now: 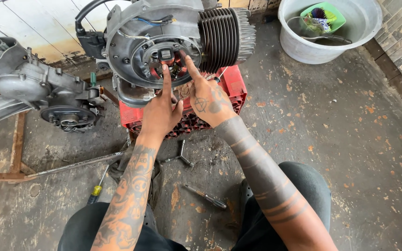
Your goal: The person sits on the floor and uses a red screwdriver to adjust components inside the exposed stator area of a motorcycle engine. They manipulate the internal parts and wires, then place the screwdriver down and pick up a socket wrench from a rag on the floor.
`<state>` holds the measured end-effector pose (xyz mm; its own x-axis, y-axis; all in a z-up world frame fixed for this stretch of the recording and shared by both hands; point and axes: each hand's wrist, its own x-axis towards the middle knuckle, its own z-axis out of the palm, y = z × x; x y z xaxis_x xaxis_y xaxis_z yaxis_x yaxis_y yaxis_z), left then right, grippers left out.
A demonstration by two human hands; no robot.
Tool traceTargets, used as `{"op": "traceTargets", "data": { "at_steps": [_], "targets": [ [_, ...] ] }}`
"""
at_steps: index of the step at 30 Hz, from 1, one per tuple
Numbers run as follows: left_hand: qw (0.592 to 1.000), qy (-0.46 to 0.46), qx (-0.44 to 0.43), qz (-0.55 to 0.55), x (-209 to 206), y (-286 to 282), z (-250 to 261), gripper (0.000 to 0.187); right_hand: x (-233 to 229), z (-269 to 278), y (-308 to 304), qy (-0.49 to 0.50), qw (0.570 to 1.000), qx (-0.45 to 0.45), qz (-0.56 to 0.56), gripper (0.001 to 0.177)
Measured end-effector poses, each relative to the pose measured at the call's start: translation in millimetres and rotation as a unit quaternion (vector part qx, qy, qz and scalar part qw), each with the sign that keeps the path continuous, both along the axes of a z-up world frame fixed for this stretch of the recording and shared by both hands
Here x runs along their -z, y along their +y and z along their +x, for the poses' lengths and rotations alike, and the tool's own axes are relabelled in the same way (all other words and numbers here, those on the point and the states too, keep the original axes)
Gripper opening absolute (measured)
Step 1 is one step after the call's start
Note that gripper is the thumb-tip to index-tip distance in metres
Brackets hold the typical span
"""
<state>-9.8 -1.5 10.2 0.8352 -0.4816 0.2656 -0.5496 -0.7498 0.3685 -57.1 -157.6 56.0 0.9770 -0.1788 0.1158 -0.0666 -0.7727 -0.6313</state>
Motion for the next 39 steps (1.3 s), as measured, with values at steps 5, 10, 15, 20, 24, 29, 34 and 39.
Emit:
{"op": "traceTargets", "data": {
  "at_steps": [5,10,15,20,24,29,34,39],
  "targets": [
    [1.000,0.029,0.004,-0.011,-9.1,1.6,-1.9,0.095,0.5,-1.7,-1.0,-0.003,0.999,-0.019,0.051,0.067],
    [0.999,0.032,0.010,-0.018,-11.8,4.0,-4.2,0.095,15.9,11.2,-9.9,-0.017,0.981,-0.017,0.191,0.065],
    [0.999,0.032,0.017,-0.023,-4.0,2.9,1.1,0.096,53.8,25.5,-21.9,-0.128,0.941,-0.102,0.297,0.058],
    [0.999,0.035,0.009,-0.018,-10.0,3.0,-1.5,0.095,27.0,10.4,-9.9,-0.085,0.962,-0.072,0.247,0.060],
    [0.999,0.034,0.020,-0.030,-15.8,5.4,-4.8,0.095,11.4,4.8,-0.7,-0.029,0.974,-0.019,0.226,0.061],
    [0.999,0.036,0.025,-0.023,-13.0,6.7,-0.8,0.095,17.4,4.0,0.2,-0.042,0.971,-0.026,0.234,0.060],
    [0.998,0.034,0.030,-0.033,-8.9,4.8,0.8,0.095,0.3,-4.9,11.1,-0.070,0.965,-0.023,0.251,0.059],
    [0.999,0.010,0.036,-0.039,-8.6,6.2,1.1,0.096,13.7,-2.4,9.1,-0.066,0.969,-0.020,0.239,0.060]
  ]
}}
